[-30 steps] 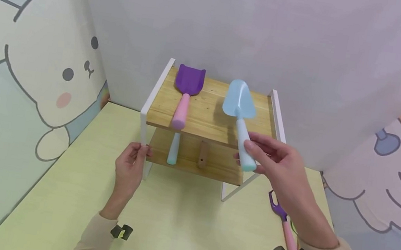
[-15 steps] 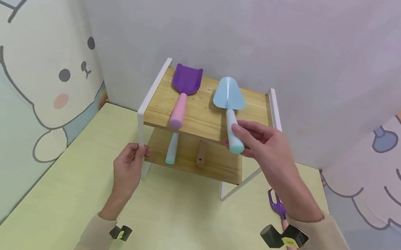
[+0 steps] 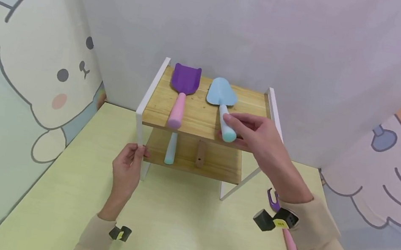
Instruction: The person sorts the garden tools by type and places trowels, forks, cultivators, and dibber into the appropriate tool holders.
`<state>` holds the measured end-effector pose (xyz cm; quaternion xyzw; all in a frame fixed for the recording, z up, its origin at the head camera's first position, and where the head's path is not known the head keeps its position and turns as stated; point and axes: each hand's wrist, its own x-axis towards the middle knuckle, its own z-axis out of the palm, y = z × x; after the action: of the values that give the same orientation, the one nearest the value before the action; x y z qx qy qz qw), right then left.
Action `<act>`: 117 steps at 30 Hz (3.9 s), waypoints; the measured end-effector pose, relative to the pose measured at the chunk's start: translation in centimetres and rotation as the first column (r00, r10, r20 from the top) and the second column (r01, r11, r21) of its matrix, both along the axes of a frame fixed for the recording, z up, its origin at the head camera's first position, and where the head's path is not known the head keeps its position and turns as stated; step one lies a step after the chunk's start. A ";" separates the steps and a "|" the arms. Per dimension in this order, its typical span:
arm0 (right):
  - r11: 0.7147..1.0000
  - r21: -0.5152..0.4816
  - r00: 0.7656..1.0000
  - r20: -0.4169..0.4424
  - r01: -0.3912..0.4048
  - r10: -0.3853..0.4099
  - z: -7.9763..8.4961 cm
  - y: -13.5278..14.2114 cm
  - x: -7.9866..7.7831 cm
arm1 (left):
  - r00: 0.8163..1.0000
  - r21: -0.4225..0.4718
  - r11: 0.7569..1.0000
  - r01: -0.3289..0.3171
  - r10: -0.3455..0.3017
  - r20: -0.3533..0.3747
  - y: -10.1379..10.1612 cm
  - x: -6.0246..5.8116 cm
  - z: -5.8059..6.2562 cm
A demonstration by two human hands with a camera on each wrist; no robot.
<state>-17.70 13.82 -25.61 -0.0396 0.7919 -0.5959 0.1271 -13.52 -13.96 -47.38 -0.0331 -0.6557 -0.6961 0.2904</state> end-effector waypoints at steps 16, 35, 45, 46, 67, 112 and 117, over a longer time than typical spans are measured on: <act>0.995 0.098 0.998 -0.060 0.008 -0.002 0.4 -1.4 -1.5 | 1.000 -0.015 1.000 0.003 -0.003 -0.008 0.1 0.0 0.0; 0.990 0.139 0.983 -0.176 -0.022 0.047 0.1 -2.1 -1.4 | 1.000 0.000 1.000 0.009 -0.009 -0.005 -0.1 0.0 -0.2; 0.996 0.083 0.970 -0.235 -0.040 0.059 -0.5 -0.8 -0.1 | 1.000 0.004 1.000 0.009 -0.009 -0.002 0.0 0.0 -0.1; 0.995 0.088 0.968 -0.245 -0.038 0.059 -0.6 -0.6 0.1 | 1.000 0.005 1.000 0.009 -0.009 0.000 0.0 0.0 -0.1; 0.992 0.058 0.902 -0.414 -0.111 0.125 -2.3 2.6 3.7 | 0.999 0.014 1.000 0.026 -0.026 -0.033 0.1 0.0 -0.3; 0.987 0.048 0.793 -0.590 -0.151 0.151 -12.9 8.3 6.2 | 0.999 0.005 1.000 0.014 -0.014 -0.035 0.1 -0.1 -0.7; 0.988 0.054 0.786 -0.600 -0.144 0.147 -14.2 9.0 6.2 | 0.999 0.014 1.000 0.018 -0.017 -0.031 0.1 -0.1 -0.7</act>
<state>-11.52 22.79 -39.85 -0.2876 0.7873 -0.5387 -0.0855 -13.61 -13.82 -48.04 -0.0474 -0.6458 -0.7028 0.2945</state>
